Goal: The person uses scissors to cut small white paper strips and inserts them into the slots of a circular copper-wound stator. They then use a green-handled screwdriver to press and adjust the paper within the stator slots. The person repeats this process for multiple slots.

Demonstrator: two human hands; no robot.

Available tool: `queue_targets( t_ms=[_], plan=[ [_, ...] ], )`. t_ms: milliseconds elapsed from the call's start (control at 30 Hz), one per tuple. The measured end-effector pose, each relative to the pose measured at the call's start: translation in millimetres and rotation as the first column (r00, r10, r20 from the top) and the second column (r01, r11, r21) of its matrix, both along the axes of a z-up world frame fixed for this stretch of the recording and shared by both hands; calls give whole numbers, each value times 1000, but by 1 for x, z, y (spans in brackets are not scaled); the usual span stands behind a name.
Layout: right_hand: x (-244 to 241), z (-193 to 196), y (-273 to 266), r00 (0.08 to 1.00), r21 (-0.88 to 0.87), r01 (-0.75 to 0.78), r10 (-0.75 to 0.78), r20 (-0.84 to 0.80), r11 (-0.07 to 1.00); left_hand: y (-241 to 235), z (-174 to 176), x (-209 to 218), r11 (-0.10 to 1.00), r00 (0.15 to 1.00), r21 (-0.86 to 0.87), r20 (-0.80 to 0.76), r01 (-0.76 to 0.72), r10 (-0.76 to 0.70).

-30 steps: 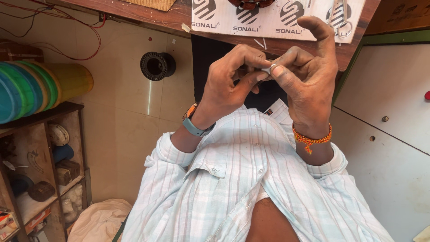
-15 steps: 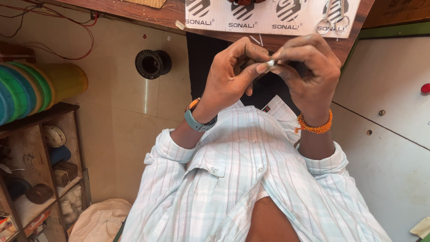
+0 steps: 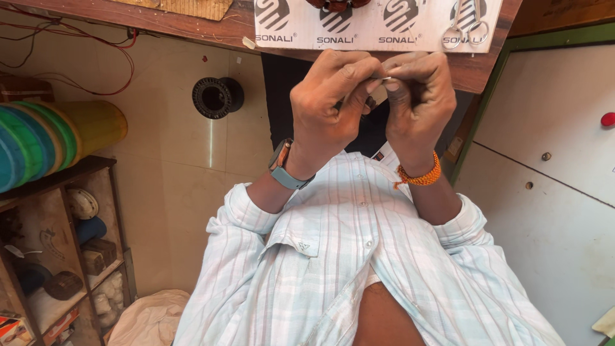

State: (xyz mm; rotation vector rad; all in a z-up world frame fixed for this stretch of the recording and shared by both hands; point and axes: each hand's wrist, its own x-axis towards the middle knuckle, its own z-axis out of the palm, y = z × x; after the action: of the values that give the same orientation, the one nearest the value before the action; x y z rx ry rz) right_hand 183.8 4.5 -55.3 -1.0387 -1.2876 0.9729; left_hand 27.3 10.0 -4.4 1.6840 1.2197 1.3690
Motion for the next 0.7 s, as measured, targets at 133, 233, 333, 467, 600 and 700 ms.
queue_targets(
  t_ms=[133,233,333,467,600,700],
  plan=[
    [8,2,17,987,-9,-94,92,-135,996,12,1,-9,945,948,-258,293,201,-122],
    [13,4,27,972,106,-182,195,-131,978,19,-3,-12,854,869,-395,479,339,-124],
    [19,4,27,985,135,-174,170,34,976,17,-9,-13,827,866,-432,484,360,-125],
    [22,3,27,986,127,-145,133,103,981,15,-7,-13,865,926,-414,353,283,-134],
    [18,-2,23,993,92,-117,117,3,989,14,3,-15,910,946,-312,257,274,-197],
    [14,-5,20,993,48,-116,118,-26,992,12,8,-17,939,961,-226,158,258,-226]
  ],
)
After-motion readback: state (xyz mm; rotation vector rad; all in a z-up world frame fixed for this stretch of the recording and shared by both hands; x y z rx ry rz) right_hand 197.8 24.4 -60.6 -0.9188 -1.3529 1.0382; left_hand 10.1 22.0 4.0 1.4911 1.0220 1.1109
